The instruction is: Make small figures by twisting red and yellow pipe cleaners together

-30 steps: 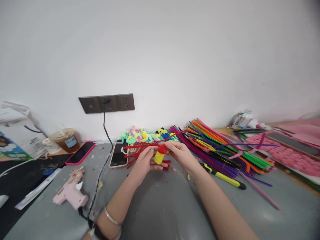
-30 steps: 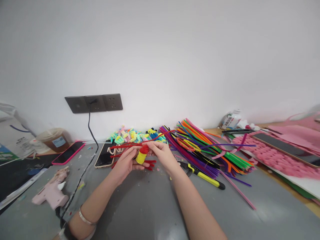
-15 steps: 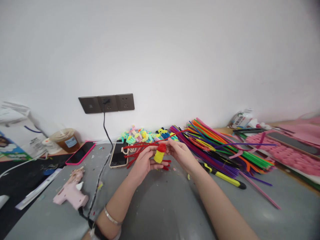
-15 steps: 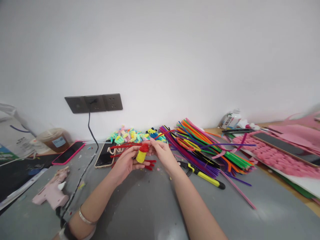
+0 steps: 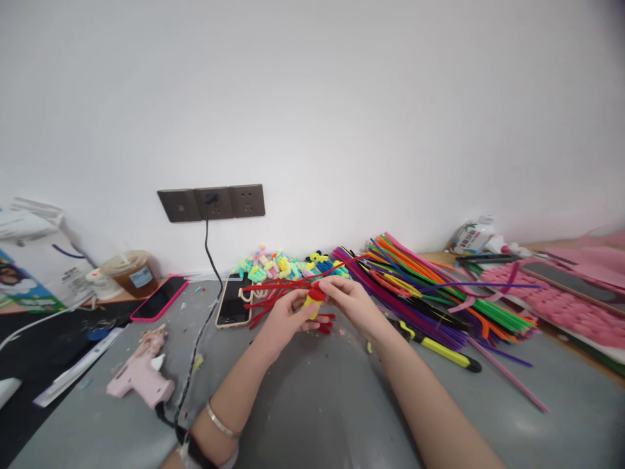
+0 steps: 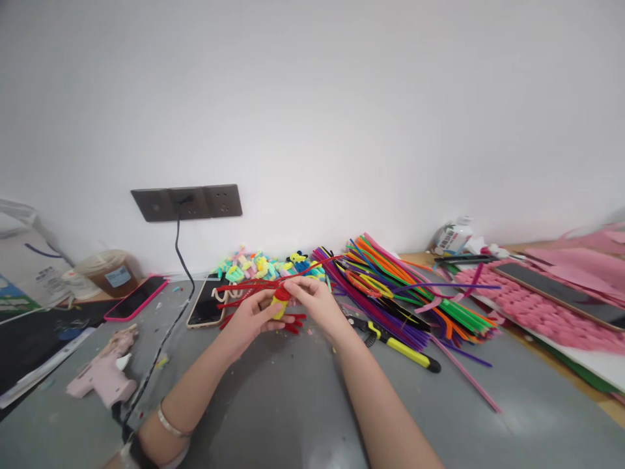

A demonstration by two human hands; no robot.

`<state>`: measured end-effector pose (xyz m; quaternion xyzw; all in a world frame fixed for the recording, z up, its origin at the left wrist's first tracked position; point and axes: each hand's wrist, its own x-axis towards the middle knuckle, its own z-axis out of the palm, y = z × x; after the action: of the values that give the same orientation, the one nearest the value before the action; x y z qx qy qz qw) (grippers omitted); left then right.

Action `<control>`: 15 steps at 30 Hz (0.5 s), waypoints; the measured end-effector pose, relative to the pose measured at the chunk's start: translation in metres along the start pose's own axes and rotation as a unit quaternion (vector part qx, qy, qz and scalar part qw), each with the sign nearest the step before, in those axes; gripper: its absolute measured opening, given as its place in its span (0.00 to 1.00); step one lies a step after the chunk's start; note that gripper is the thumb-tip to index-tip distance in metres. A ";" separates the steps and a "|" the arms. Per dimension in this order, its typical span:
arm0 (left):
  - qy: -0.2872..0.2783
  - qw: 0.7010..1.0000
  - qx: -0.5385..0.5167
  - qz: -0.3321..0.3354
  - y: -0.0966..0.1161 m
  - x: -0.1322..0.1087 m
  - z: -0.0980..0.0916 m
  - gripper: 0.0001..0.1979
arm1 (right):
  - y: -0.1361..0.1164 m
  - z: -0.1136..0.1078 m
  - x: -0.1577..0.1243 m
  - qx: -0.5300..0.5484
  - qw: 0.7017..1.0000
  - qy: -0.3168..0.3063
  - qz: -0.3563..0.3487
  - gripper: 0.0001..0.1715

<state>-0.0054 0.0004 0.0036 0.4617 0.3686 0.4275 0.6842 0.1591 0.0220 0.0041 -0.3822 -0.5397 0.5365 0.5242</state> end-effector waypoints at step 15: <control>0.097 0.966 0.204 0.123 0.001 0.010 -0.023 0.18 | 0.000 -0.002 -0.002 0.087 0.991 -0.024 0.095 0.22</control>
<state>-0.0225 0.0173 -0.0032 0.5895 0.4530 0.4674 0.4784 0.1615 0.0209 0.0031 -0.3721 -0.4647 0.6374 0.4891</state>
